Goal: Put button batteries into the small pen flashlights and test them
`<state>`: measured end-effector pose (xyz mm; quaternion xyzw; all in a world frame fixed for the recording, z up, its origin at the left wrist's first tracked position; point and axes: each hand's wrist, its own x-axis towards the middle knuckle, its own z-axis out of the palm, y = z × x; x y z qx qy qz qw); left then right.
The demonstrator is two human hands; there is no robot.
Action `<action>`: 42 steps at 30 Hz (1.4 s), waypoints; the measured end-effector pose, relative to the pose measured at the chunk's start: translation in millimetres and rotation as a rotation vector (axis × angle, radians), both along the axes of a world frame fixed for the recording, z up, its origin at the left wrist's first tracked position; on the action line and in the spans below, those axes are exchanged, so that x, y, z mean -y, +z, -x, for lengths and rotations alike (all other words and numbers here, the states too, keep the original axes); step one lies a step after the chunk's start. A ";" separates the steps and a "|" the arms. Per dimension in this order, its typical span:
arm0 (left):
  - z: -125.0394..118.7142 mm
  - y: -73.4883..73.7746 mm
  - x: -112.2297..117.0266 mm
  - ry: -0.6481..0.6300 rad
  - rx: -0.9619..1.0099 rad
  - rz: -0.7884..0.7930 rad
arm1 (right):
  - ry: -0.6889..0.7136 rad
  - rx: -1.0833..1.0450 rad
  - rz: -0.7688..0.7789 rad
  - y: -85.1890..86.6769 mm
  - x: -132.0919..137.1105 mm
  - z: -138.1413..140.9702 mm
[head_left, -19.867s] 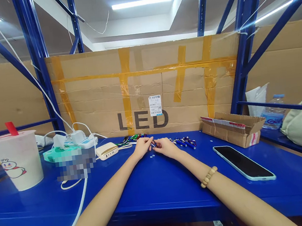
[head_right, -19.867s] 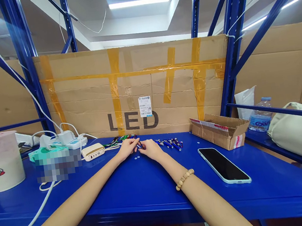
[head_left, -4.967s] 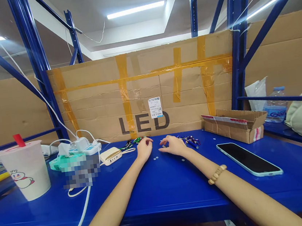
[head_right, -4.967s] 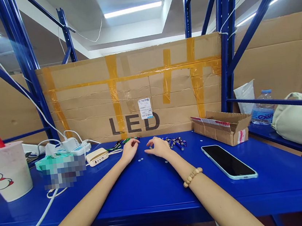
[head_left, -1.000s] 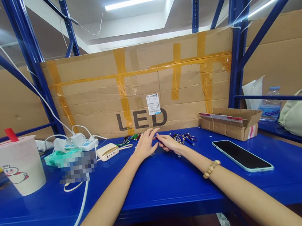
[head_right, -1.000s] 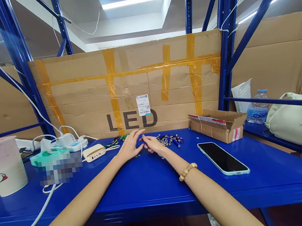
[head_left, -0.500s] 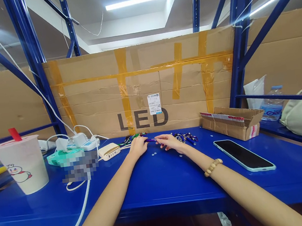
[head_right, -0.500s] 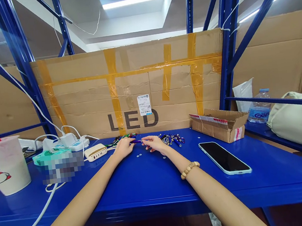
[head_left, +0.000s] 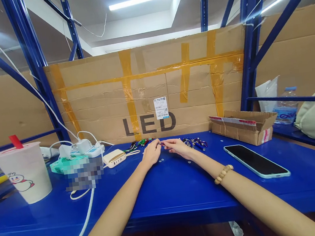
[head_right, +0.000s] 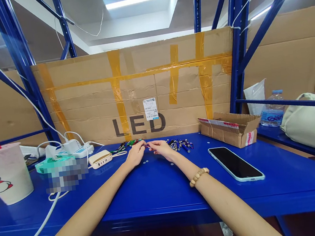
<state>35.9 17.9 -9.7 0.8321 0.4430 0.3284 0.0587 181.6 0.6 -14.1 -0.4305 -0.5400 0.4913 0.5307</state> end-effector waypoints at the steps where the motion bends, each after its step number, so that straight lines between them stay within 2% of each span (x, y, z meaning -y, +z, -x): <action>1: -0.1 -1.0 -1.3 0.024 0.035 0.036 | 0.012 0.018 -0.017 0.1 0.1 -0.2; 5: 0.8 -6.1 -9.1 0.070 0.126 0.122 | 0.009 0.198 -0.130 -1.1 -1.3 -0.3; 11: 1.0 -6.9 -12.6 -0.010 0.188 0.073 | 0.026 0.428 -0.391 -2.7 -5.7 -2.0; 18: 0.0 -4.0 -7.9 -0.036 0.179 0.058 | -0.044 0.704 -0.481 1.9 -4.3 -5.9; 23: -0.1 -6.5 -11.0 -0.025 0.202 0.066 | -0.093 0.790 -0.543 6.0 -0.1 -3.3; 27: -0.2 -8.9 -15.9 -0.026 0.279 0.086 | -0.049 0.615 -0.438 2.8 -1.6 -1.8; 32: 0.3 -10.7 -18.7 -0.018 0.388 0.123 | 0.022 0.284 -0.144 2.6 1.6 2.6; 36: 1.2 -9.2 -15.3 0.024 0.414 0.067 | 0.069 0.115 0.068 8.0 9.4 6.2; 38: 2.0 -6.8 -12.2 0.060 0.351 0.027 | 0.077 0.113 0.112 9.0 11.2 5.9; 42: 3.1 -1.5 -6.9 0.100 0.281 -0.039 | 0.083 0.150 0.069 6.1 9.2 3.5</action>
